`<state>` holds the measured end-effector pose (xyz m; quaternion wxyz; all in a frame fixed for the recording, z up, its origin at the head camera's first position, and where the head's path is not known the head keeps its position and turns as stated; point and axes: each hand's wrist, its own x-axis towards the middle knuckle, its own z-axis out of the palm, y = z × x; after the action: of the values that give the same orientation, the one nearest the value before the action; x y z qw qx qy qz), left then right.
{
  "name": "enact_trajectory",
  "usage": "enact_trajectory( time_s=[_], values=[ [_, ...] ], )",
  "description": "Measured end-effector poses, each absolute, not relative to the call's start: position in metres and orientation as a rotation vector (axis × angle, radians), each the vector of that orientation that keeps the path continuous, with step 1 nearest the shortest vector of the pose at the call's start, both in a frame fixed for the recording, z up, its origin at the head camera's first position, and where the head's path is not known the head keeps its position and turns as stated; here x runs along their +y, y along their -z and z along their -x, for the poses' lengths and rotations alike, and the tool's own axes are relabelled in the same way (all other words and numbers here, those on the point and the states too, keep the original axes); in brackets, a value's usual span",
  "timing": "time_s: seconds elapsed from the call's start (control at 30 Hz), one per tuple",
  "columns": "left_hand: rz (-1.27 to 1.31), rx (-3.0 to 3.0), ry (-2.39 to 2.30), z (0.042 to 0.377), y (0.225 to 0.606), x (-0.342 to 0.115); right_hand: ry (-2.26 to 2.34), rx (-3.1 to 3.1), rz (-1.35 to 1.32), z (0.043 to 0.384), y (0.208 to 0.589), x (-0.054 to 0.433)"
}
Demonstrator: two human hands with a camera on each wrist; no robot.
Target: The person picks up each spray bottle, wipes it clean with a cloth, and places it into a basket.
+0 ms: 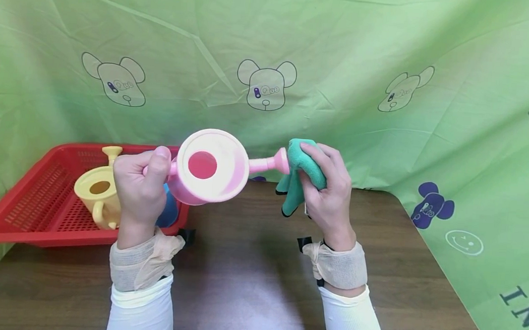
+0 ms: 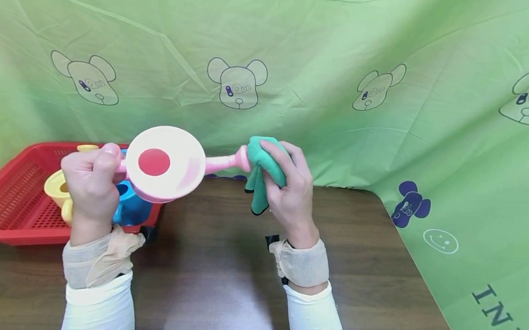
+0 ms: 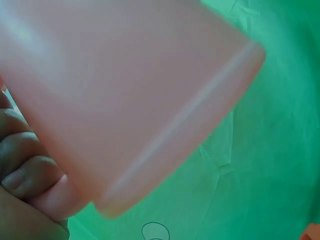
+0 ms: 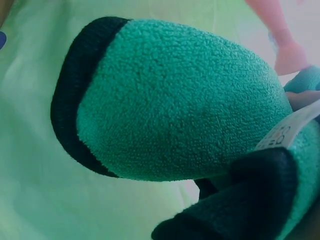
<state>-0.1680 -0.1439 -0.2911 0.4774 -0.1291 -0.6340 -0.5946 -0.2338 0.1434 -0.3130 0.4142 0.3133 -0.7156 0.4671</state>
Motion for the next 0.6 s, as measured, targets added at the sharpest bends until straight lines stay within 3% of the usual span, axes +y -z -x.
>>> enact_trajectory(
  time_s=[0.6],
  values=[
    [0.434, -1.407, 1.628, 0.1704, 0.2928, -0.1435, -1.409, -1.788, -0.772, 0.2316, 0.3119, 0.1403]
  ],
)
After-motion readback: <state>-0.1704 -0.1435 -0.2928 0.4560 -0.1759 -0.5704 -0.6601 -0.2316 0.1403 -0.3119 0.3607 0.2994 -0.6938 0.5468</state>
